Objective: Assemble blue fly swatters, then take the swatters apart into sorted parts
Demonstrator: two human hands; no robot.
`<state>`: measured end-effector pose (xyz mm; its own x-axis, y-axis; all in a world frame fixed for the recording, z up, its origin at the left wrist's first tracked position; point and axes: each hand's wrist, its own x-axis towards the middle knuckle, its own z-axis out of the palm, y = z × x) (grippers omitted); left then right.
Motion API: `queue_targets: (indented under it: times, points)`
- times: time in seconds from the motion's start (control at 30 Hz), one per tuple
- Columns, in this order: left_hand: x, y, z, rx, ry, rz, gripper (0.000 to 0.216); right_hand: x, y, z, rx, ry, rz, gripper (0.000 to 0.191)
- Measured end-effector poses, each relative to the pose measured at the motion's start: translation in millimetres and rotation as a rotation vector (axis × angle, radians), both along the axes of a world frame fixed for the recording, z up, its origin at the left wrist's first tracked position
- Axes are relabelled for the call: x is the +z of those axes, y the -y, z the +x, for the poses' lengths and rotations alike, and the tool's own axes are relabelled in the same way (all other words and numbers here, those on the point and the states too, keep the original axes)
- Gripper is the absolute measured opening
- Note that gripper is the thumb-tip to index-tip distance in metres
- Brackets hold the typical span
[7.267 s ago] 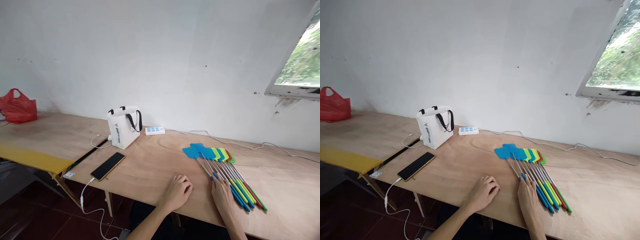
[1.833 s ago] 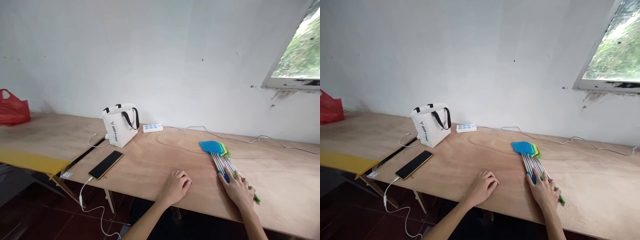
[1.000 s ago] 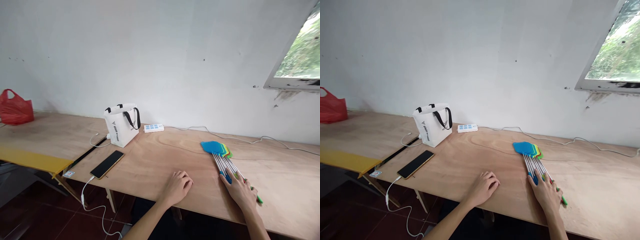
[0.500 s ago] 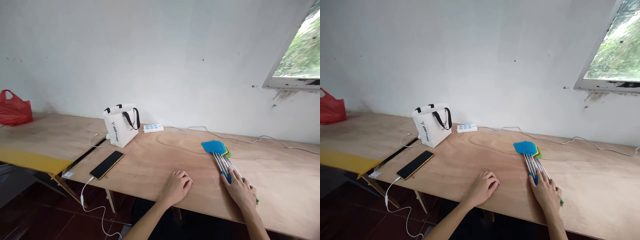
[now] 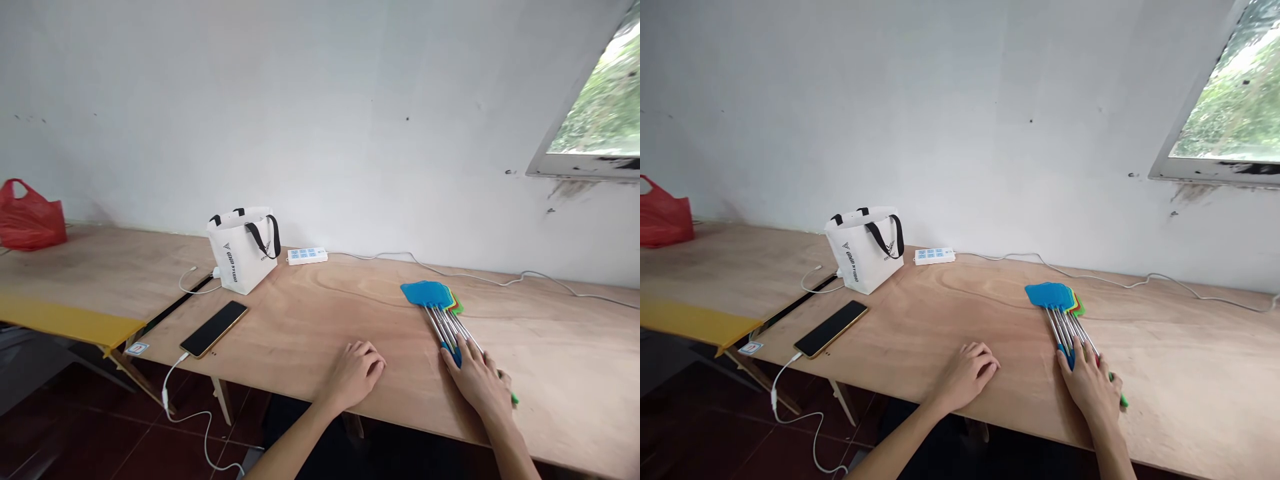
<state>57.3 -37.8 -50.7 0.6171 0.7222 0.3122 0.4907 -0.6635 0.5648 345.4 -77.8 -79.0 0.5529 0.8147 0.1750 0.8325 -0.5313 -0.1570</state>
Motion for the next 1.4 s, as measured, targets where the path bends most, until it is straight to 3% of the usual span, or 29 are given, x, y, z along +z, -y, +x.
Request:
queue_targets:
  times: [1.1,1.4]
  points:
    - [2.0,0.8,-0.5,0.003,-0.014,-0.003,0.023,-2.6,-2.5,-1.0,-0.012,0.023,0.099,0.076]
    - [0.8,0.5,-0.4,-0.005,0.009,-0.016,0.026,-6.2,-3.5,-5.3,0.060,0.184,0.109,0.064]
